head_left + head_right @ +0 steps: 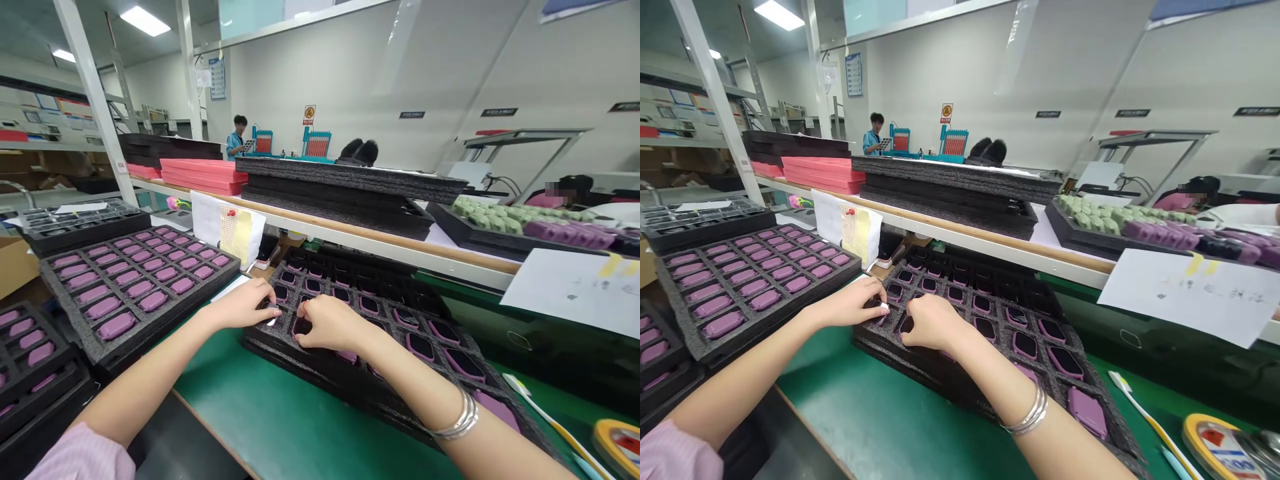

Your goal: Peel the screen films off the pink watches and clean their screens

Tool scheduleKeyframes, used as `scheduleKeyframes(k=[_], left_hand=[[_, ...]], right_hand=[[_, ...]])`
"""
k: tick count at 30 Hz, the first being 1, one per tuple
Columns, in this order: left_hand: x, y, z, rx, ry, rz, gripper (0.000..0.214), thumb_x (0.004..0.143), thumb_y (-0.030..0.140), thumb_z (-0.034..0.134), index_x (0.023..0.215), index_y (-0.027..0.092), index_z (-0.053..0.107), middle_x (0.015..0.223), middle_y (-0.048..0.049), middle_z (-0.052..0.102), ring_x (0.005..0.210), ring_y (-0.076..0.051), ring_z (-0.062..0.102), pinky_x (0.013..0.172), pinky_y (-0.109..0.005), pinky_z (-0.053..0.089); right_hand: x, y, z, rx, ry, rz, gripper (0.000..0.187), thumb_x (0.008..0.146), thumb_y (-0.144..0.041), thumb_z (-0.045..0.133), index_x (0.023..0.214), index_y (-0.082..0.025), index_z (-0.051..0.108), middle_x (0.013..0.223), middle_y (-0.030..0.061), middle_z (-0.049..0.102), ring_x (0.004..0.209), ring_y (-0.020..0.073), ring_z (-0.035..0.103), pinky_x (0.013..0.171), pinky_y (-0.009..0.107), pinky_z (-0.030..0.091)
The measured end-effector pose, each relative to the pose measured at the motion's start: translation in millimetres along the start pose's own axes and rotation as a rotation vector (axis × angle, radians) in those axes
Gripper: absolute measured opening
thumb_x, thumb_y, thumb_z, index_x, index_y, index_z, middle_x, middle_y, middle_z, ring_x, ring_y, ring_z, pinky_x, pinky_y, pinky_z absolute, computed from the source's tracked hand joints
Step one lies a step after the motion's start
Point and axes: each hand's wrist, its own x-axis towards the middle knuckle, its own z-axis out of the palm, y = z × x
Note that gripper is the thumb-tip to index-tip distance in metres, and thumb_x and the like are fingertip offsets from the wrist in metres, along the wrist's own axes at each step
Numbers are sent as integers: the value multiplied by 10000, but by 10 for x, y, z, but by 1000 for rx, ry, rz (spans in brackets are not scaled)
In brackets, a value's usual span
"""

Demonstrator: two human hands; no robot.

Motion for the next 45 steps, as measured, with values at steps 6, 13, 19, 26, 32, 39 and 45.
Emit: scheduleKeyframes(k=[6, 13, 19, 26, 32, 39, 45], left_hand=[[148, -30, -135, -28, -8, -76, 301, 906, 424, 624, 1063, 177, 697, 922, -34, 714, 791, -177, 644, 707, -263, 460], [619, -130, 51, 91, -91, -149, 283, 947, 421, 615, 1004, 146, 655, 1032, -60, 673, 941, -196, 643, 887, -412, 528], [668, -58, 48, 5, -143, -173, 336, 840, 469, 724, 875, 146, 642, 839, -18, 644, 766, -165, 605, 753, -336, 506], [343, 311, 46, -409, 80, -192, 393, 692, 521, 763, 760, 183, 574, 675, 15, 561, 624, -138, 495, 557, -247, 323], [-285, 929, 384, -1315, -106, -326, 406, 666, 459, 763, 831, 184, 514, 767, -12, 667, 444, -24, 311, 452, -196, 234], [-272, 1326, 937, -1697, -374, -518, 469, 743, 518, 784, 949, 126, 629, 883, -86, 689, 793, -175, 666, 849, -385, 536], [-100, 1519, 1082, -1672, -504, -372, 723, 591, 695, 834, 1008, 136, 646, 824, -49, 667, 752, -168, 671, 832, -350, 506]], right_hand=[[17, 173, -139, 43, 6, -26, 187, 777, -364, 698, 874, -215, 755, 748, 22, 744, 704, 194, 683, 621, 259, 462], [381, 401, -114, -21, -70, 121, 222, 867, -352, 722, 957, -149, 703, 854, 38, 716, 800, 185, 681, 752, 337, 549], [399, 456, 86, 35, -44, 183, 259, 953, -379, 651, 1072, -150, 661, 1006, 46, 698, 883, 182, 686, 815, 386, 574], [14, 444, 47, 253, 285, 219, 393, 777, -297, 748, 1116, -126, 648, 918, 81, 765, 806, 207, 732, 813, 334, 586], [-892, 258, -54, 429, 643, 76, 411, 782, -324, 709, 1162, -195, 621, 938, 38, 782, 819, 203, 770, 817, 323, 633], [-1633, 82, 277, 101, 809, -121, 481, 814, -228, 671, 1286, -213, 581, 1093, 80, 778, 905, 248, 779, 807, 320, 648], [-1712, 142, 415, 291, 636, -44, 566, 858, -198, 653, 1404, -238, 505, 1235, 87, 733, 958, 213, 770, 717, 249, 648]])
